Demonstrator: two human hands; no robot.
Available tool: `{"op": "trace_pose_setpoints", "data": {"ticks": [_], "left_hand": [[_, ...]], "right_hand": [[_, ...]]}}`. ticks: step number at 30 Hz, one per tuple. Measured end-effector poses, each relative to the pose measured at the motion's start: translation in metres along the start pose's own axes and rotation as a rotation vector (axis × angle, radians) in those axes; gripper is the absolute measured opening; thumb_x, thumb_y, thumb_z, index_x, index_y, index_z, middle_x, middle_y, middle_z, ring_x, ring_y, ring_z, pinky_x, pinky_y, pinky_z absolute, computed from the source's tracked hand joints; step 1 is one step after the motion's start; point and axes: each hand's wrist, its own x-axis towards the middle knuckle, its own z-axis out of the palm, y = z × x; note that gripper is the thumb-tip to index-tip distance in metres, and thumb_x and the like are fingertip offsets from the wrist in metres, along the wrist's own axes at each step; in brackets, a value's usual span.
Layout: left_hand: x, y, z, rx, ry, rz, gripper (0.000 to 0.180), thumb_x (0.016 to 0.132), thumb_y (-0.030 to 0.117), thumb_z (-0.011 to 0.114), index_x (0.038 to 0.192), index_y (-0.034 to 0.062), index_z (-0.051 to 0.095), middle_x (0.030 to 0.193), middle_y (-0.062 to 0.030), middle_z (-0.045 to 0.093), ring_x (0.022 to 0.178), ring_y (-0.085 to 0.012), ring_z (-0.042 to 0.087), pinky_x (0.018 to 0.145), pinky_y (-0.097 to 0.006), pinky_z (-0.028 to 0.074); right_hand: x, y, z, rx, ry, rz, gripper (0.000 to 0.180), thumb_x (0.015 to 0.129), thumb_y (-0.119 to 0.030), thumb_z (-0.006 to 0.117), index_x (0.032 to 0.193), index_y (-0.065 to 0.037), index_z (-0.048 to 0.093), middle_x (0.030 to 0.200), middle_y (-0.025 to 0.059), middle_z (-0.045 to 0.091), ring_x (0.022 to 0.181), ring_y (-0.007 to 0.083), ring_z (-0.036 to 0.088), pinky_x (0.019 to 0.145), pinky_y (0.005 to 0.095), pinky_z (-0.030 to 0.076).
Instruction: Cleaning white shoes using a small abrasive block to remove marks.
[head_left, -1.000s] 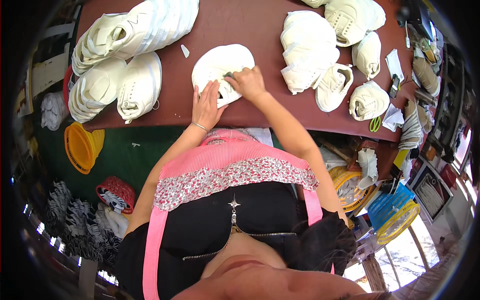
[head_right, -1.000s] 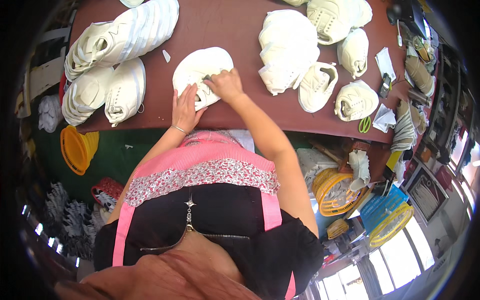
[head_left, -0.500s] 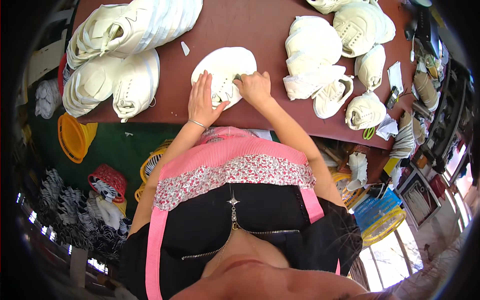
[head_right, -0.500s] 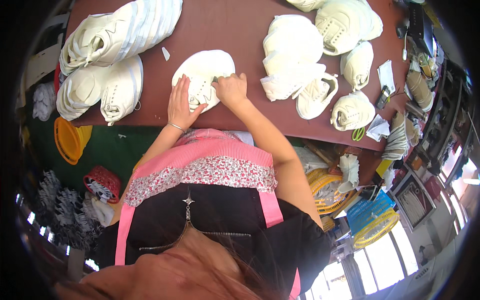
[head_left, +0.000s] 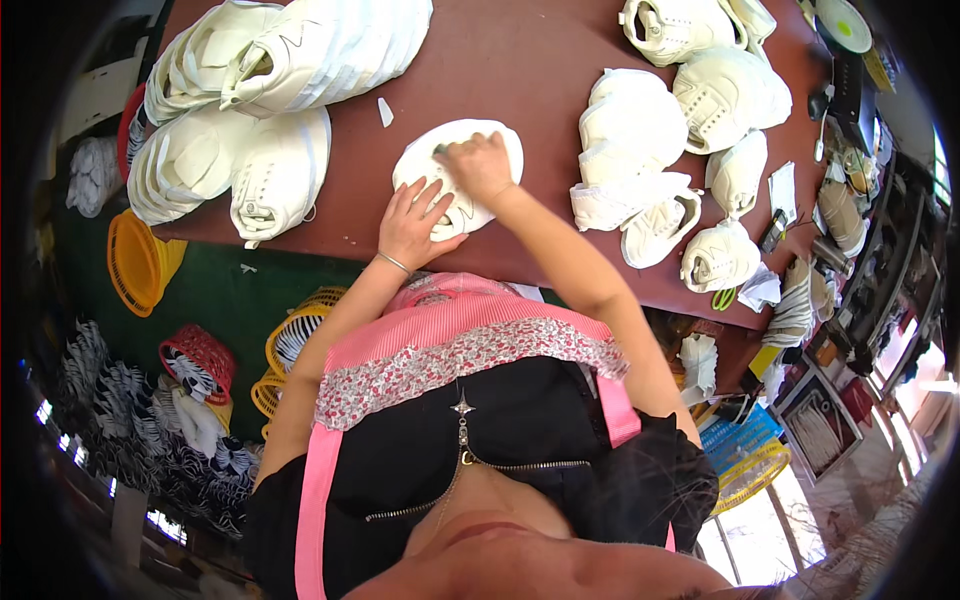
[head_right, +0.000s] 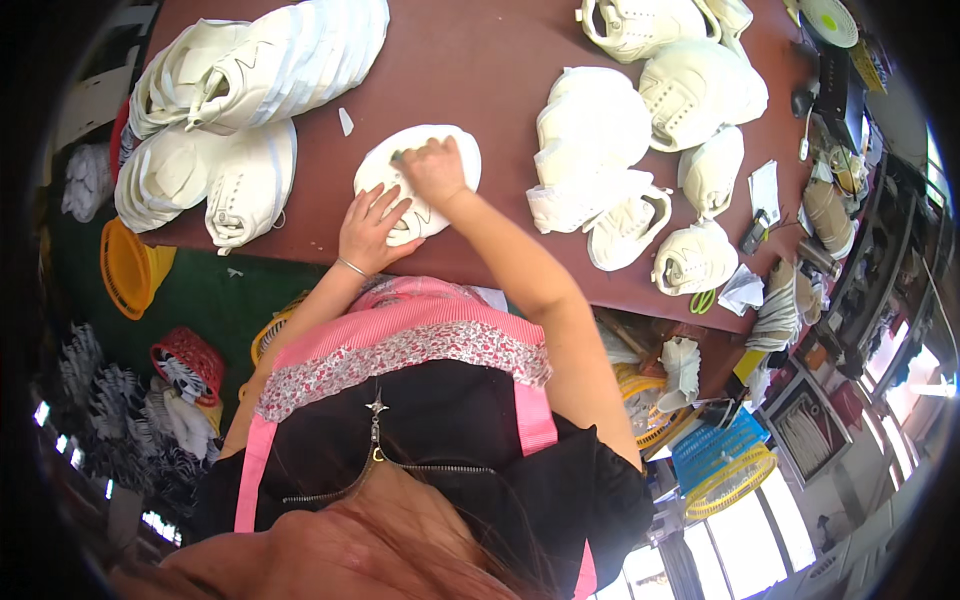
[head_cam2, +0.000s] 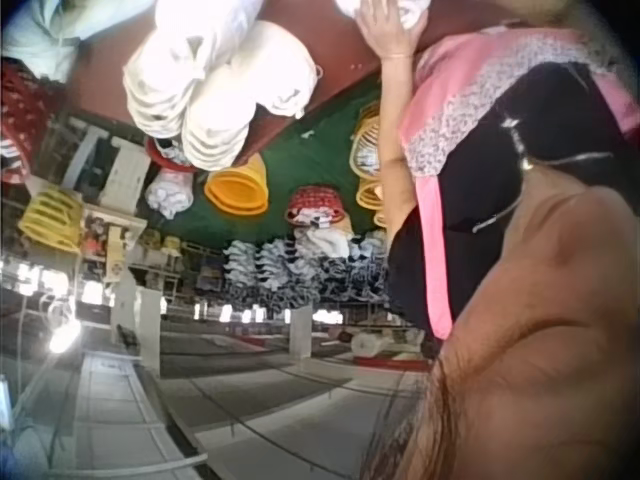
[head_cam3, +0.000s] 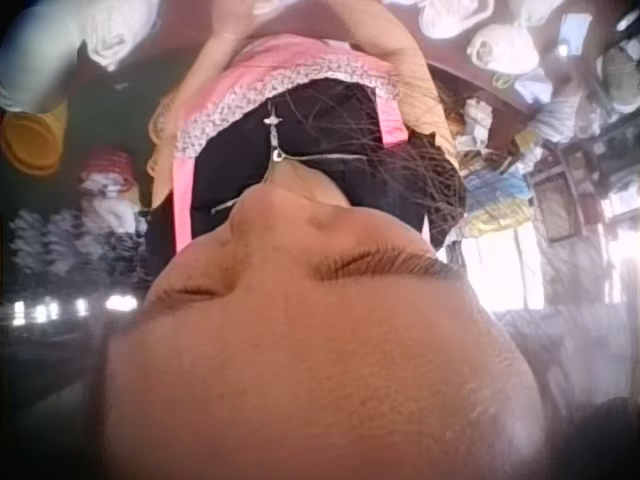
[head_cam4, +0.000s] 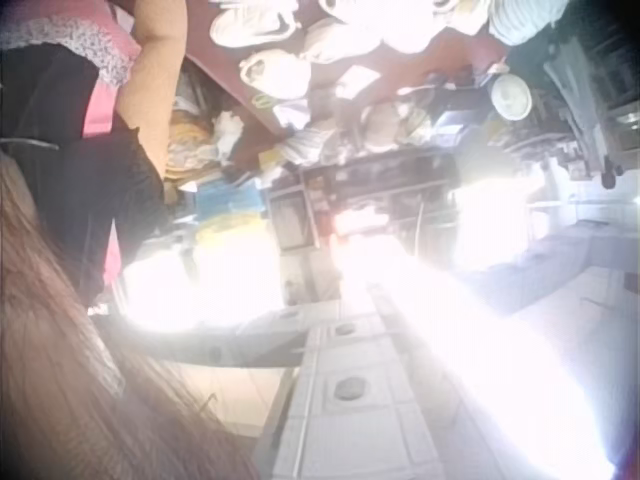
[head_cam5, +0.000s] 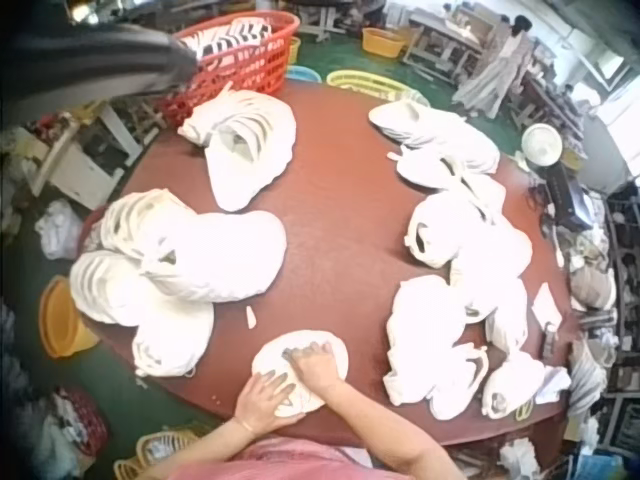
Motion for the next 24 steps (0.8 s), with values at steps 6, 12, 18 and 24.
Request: {"op": "trace_pose_setpoints", "data": {"ticks": [6, 12, 18, 24], "left_hand": [[-0.001, 0.001, 0.004, 0.008, 0.056, -0.064, 0.055, 0.073, 0.048, 0.080, 0.115, 0.0142, 0.071, 0.129, -0.0075, 0.063, 0.127, -0.0303, 0.054, 0.108, -0.051, 0.041], [0.008, -0.001, 0.008, 0.000, 0.054, -0.052, 0.054, 0.072, 0.046, 0.081, 0.115, 0.0147, 0.071, 0.130, -0.0063, 0.063, 0.126, -0.0299, 0.054, 0.108, -0.051, 0.042], [0.002, 0.001, 0.011, 0.004, 0.096, -0.056, 0.055, 0.072, 0.047, 0.081, 0.115, 0.0150, 0.071, 0.129, -0.0054, 0.063, 0.125, -0.0300, 0.054, 0.109, -0.050, 0.042], [0.001, 0.003, 0.013, 0.006, 0.108, -0.067, 0.053, 0.071, 0.048, 0.080, 0.111, 0.0145, 0.073, 0.125, -0.0050, 0.065, 0.125, -0.0289, 0.055, 0.110, -0.049, 0.040]], "right_hand": [[0.002, 0.043, -0.023, -0.159, -0.022, 0.205, 0.026, 0.093, -0.034, 0.062, 0.076, -0.017, 0.071, 0.068, 0.0015, 0.068, 0.065, 0.0208, 0.064, 0.060, 0.0436, 0.040], [0.023, 0.000, -0.003, -0.066, -0.195, 0.011, 0.021, 0.089, -0.031, 0.062, 0.084, -0.015, 0.074, 0.072, 0.0046, 0.070, 0.072, 0.0235, 0.068, 0.071, 0.0462, 0.043], [0.010, 0.010, 0.008, -0.146, -0.194, 0.232, 0.024, 0.088, -0.034, 0.064, 0.078, -0.015, 0.074, 0.073, 0.0064, 0.072, 0.072, 0.0235, 0.069, 0.073, 0.0467, 0.042], [0.020, 0.003, 0.009, -0.110, -0.077, 0.068, 0.039, 0.093, -0.044, 0.060, 0.071, -0.015, 0.073, 0.068, 0.0053, 0.071, 0.068, 0.0235, 0.067, 0.072, 0.0437, 0.042]]}}
